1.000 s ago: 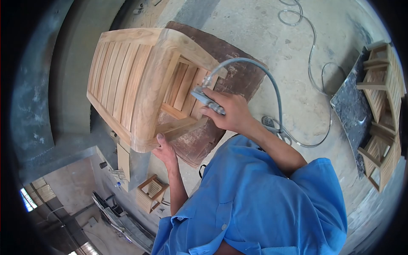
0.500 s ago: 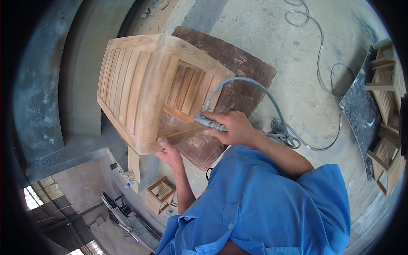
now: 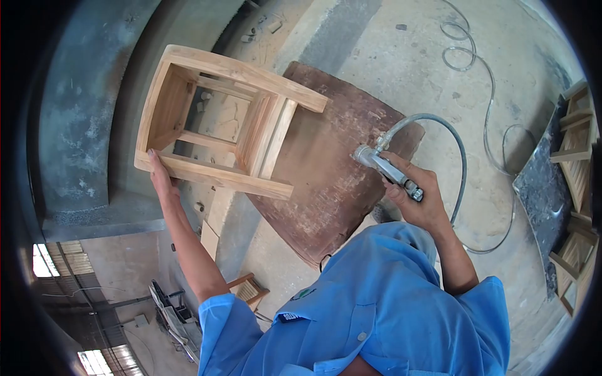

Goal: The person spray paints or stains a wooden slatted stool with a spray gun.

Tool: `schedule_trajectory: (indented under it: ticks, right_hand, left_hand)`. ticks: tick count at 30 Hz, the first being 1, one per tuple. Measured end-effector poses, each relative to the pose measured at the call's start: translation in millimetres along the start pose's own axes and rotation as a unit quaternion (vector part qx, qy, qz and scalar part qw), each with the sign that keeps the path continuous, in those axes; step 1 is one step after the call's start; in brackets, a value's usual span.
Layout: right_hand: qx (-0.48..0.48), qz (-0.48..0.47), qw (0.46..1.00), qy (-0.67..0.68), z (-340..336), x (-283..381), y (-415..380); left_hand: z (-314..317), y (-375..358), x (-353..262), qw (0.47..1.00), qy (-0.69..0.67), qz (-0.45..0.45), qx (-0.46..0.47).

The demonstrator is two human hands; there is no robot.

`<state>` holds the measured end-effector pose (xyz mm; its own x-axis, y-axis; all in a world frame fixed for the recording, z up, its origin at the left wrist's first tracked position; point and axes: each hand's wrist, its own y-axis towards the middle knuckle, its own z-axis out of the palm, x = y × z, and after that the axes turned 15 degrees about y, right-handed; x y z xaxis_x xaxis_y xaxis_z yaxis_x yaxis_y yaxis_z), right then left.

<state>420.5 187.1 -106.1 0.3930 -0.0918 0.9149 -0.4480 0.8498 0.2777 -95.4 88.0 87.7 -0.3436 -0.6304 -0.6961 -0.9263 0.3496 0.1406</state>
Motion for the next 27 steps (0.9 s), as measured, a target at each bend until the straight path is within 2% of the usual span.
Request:
schedule_trajectory:
  ticks: [4, 6, 9, 11, 16, 20, 23, 25, 26, 27]
  right_hand:
    - [-0.011, -0.024, 1.0, 0.008, 9, -4, 12]
    - [-0.017, -0.035, 0.999, 0.005, 15, -7, 14]
    - [0.018, -0.012, 0.999, 0.032, 23, -2, 11]
    - [0.107, 0.055, 0.992, 0.036, 32, 9, 9]
    - [0.171, -0.018, 0.975, 0.14, 60, -14, 5]
    - [0.18, 0.002, 0.974, 0.138, 64, -12, 26]
    - [0.133, 0.041, 0.985, 0.101, 52, -6, 41]
    - [0.053, -0.007, 0.993, 0.105, 35, -17, 42]
    - [0.055, -0.008, 0.993, 0.102, 30, -14, 44]
    - [0.017, -0.022, 0.994, 0.108, 24, -8, 45]
  left_hand:
    - [-13, 37, -5, 1.0, 0.001, 0.006, 0.014]
    - [-19, 52, -4, 0.998, -0.028, -0.001, 0.062]
    - [-24, 62, -5, 0.997, -0.016, -0.01, 0.075]
    - [-28, 71, -7, 0.997, -0.007, -0.02, 0.074]
    - [-32, 77, -7, 0.996, 0.013, -0.048, 0.079]
    - [-30, 76, -9, 0.995, 0.008, -0.047, 0.084]
    - [-28, 75, -10, 0.997, 0.002, -0.017, 0.081]
    - [-28, 80, -7, 0.997, 0.013, -0.011, 0.069]
    - [-28, 83, -6, 0.998, 0.009, -0.013, 0.068]
    - [-28, 85, -5, 0.998, 0.011, -0.011, 0.061]
